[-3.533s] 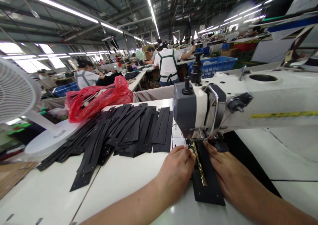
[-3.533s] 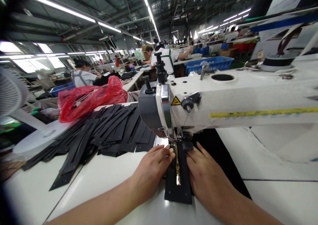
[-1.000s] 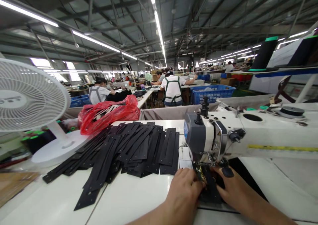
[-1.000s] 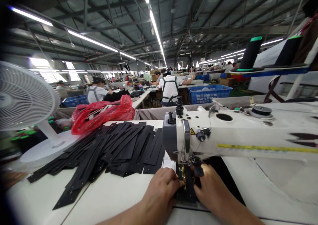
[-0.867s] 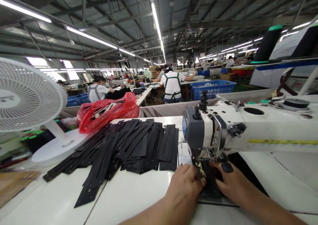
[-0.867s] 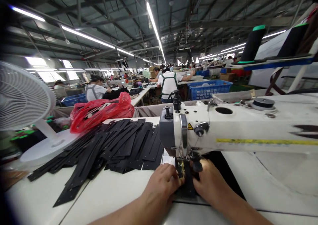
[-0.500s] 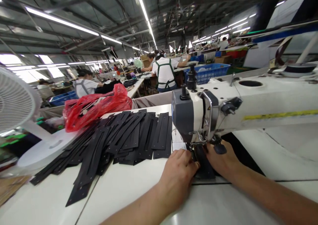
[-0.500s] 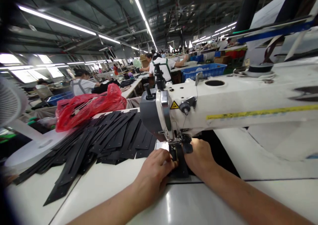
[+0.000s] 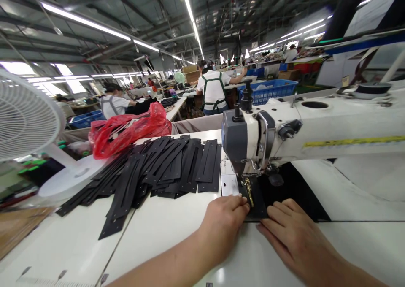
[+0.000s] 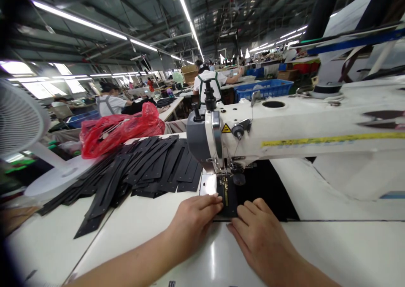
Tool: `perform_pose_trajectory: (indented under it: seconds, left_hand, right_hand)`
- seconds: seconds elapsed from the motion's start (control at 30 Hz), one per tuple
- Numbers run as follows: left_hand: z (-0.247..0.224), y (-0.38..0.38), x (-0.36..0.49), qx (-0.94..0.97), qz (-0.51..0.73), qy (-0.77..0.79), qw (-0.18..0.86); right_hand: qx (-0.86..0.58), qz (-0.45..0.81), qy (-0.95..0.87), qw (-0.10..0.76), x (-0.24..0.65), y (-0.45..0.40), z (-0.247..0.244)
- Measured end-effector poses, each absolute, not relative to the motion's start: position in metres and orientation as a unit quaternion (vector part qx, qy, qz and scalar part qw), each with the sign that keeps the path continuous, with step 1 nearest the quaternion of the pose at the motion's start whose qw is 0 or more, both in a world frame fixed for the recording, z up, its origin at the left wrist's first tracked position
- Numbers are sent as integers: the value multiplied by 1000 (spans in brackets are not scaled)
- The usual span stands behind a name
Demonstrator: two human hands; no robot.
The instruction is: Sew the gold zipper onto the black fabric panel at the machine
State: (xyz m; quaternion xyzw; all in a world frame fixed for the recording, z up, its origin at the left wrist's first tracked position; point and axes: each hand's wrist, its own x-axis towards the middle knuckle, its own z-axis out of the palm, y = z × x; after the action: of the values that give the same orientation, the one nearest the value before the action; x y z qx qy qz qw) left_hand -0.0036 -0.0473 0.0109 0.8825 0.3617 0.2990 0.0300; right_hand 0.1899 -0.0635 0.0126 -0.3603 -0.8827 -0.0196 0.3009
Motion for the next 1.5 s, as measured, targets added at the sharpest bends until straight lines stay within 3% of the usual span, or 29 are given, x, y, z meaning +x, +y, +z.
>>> perform_pose_trajectory:
  seconds: [0.3, 0.6, 0.93, 1.5]
  left_hand:
    - [12, -49, 7, 893, 297, 328, -84]
    - [5, -36, 6, 885, 314, 323, -115]
    - [5, -20, 5, 892, 298, 326, -92]
    - [-1, -11, -2, 885, 276, 373, 46]
  right_hand:
    - [-349, -9, -883, 314, 191, -60, 4]
    - [-341, -23, -891, 297, 195, -50, 0]
    - [-327, -13, -894, 305, 194, -34, 4]
    - [-360, 28, -884, 296, 191, -15, 3]
